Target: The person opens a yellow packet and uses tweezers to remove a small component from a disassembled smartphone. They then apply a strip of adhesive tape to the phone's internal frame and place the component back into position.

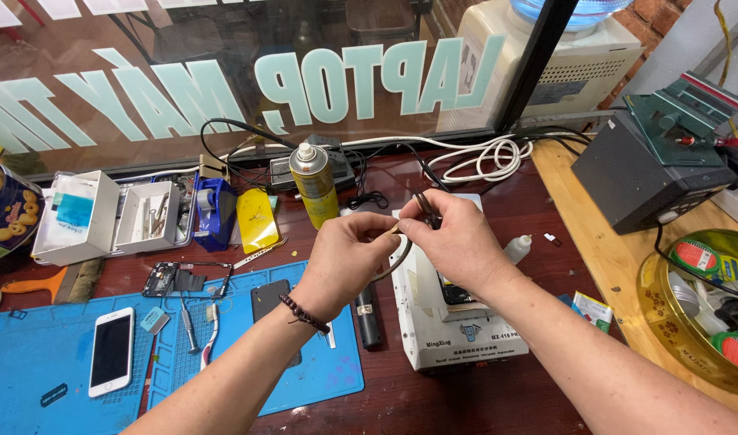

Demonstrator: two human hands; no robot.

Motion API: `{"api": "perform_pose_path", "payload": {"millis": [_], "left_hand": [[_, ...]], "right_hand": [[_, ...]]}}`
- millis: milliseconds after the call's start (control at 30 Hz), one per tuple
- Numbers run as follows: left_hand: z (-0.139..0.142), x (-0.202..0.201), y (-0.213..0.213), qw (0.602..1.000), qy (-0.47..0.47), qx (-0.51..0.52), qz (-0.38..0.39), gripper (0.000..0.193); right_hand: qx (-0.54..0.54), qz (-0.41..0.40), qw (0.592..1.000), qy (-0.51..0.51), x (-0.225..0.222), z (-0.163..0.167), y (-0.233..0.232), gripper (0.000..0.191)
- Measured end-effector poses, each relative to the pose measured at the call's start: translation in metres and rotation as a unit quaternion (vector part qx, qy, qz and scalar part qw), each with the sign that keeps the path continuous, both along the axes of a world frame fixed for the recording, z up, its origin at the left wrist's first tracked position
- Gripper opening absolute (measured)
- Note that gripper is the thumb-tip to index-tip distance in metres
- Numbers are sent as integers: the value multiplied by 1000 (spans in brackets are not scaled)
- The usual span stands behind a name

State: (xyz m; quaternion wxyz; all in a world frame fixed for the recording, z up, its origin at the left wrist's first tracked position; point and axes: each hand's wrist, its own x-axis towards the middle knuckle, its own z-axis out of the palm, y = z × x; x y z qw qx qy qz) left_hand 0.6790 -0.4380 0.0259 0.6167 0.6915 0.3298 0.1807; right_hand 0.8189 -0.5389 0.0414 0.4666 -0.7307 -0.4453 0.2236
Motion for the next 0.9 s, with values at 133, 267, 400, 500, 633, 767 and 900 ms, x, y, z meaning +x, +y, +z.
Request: {"api": "perform_pose_path", "payload": {"millis": [133,267,400,500,633,767,900], "left_hand": [[4,-2,-1,992,35,119,2,24],[8,-1,-4,990,50,131,7,23],[9,0,-8,997,25,72,21,25],[8,-3,-7,996,7,86,34,23],[4,-7,-5,991,39,104,70,22],[-1,-12,-1,987,53,134,71,23],[-6,-13,2,984,83,129,85,22]], "right_hand": [[-9,-15,999,34,-2,2,-3,12],[8,-33,998,55,-6,3,-3,13],[21,-40,997,67,-6,3,-2,12],[22,-39,994,101,-8,4,-1,12],[9,-49,983,177,-9,7,-4,29],[-84,-35,960,267,-4,2,-3,42],[-73,-24,954,291,8,-16,-5,41]]}}
